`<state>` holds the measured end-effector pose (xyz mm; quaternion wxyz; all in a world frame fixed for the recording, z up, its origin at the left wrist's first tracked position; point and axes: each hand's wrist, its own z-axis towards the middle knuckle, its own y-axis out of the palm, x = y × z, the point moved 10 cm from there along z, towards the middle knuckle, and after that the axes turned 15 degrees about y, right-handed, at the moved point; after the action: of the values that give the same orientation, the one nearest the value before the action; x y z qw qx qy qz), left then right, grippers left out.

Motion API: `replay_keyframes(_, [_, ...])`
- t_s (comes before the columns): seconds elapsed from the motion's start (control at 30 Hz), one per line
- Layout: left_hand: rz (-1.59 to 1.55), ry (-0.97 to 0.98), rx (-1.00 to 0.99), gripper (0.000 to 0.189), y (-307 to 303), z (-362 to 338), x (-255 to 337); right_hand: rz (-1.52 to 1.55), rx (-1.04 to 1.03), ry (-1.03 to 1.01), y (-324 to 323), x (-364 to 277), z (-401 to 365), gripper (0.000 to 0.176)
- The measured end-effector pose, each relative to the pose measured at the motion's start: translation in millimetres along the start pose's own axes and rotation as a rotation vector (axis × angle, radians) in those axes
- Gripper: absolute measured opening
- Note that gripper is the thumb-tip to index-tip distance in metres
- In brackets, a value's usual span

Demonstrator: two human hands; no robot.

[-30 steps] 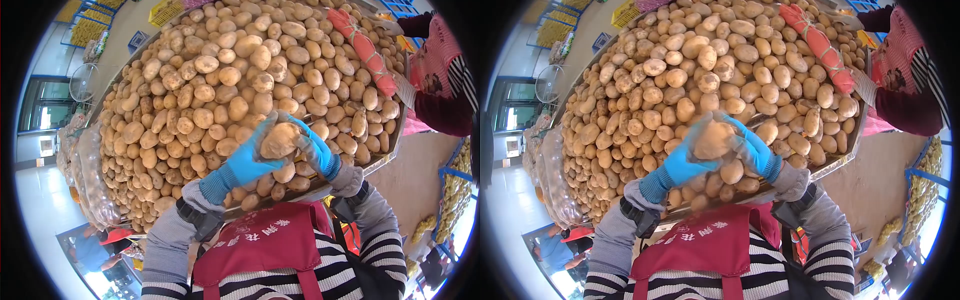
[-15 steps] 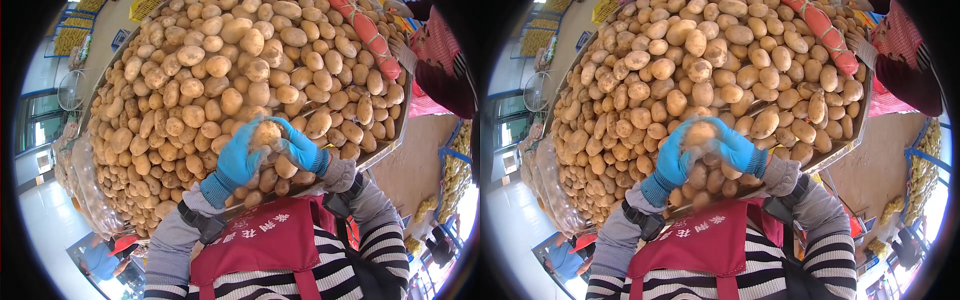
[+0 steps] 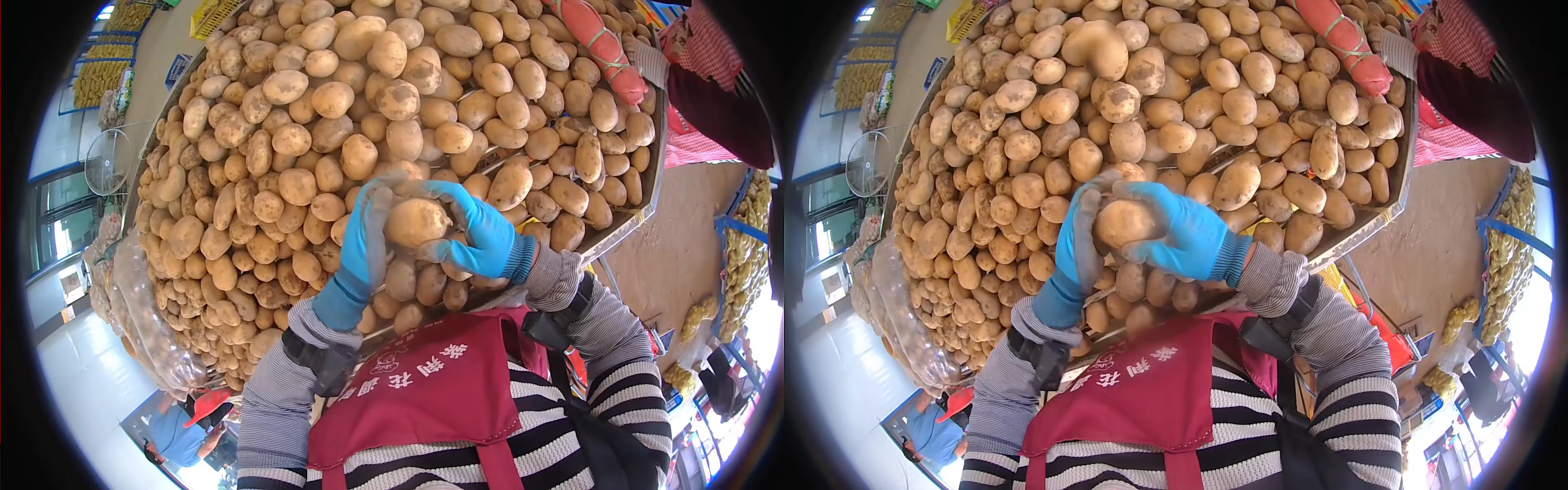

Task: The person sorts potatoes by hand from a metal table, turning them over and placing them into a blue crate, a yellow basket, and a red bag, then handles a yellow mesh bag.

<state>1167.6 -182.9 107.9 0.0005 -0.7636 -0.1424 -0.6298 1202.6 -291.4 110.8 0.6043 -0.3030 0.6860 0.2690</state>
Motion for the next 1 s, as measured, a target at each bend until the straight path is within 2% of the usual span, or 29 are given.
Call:
replay_keyframes(0.07, [-0.127, -0.143, -0.156, 0.046, 11, 3, 1, -0.218, 0.059, -0.051, -9, -14, -1, 0.065])
replay_keyframes(0.1, [-0.197, -0.169, -0.324, 0.047, 19, 2, 15, -0.190, 0.067, -0.002, -12, -8, -1, 0.065])
replay_keyframes(0.17, [-0.180, -0.131, -0.418, 0.049, 27, -4, 18, -0.130, 0.077, 0.095, -15, 3, -2, 0.064])
replay_keyframes(0.23, [-0.002, 0.001, -0.273, 0.051, 24, -6, 4, -0.175, 0.098, 0.091, -18, 4, -3, 0.064])
replay_keyframes(0.27, [0.135, 0.019, -0.351, 0.061, 27, -5, 1, -0.198, 0.108, 0.088, -20, 5, -3, 0.064])
replay_keyframes(0.33, [0.408, 0.051, -0.505, 0.080, 33, -2, -6, -0.354, 0.025, 0.206, -10, 14, 1, 0.062])
replay_keyframes(0.37, [0.473, 0.009, -0.505, 0.082, 33, -1, -7, -0.434, -0.017, 0.263, -6, 19, 2, 0.062])
replay_keyframes(0.47, [0.679, -0.073, -0.509, 0.086, 37, 1, 1, -0.470, 0.019, 0.095, -8, 1, 2, 0.064])
replay_keyframes(0.53, [0.830, -0.071, -0.515, 0.085, 35, 2, 2, -0.448, 0.048, 0.099, -10, 1, 2, 0.067])
replay_keyframes(0.67, [0.928, 0.033, -0.505, 0.083, 35, 3, 6, -0.398, 0.058, 0.130, -13, 4, 2, 0.062])
replay_keyframes(0.73, [0.964, 0.038, -0.512, 0.082, 34, 2, 7, -0.420, 0.072, 0.109, -12, 2, 2, 0.054])
replay_keyframes(0.77, [0.991, 0.118, -0.532, 0.083, 33, 0, 7, -0.430, 0.078, 0.100, -12, 1, 1, 0.049])
replay_keyframes(0.83, [1.042, 0.281, -0.573, 0.084, 28, -7, 1, 0.131, 0.167, 0.282, -20, 28, 6, 0.039])
replay_keyframes(0.87, [1.007, 0.271, -0.546, 0.081, 29, -6, 4, 0.412, 0.211, 0.371, -22, 43, 5, 0.035])
replay_keyframes(1.0, [0.854, 0.272, -0.478, 0.077, 20, 2, 8, 0.076, 0.207, 0.312, -30, 40, 3, 0.034])
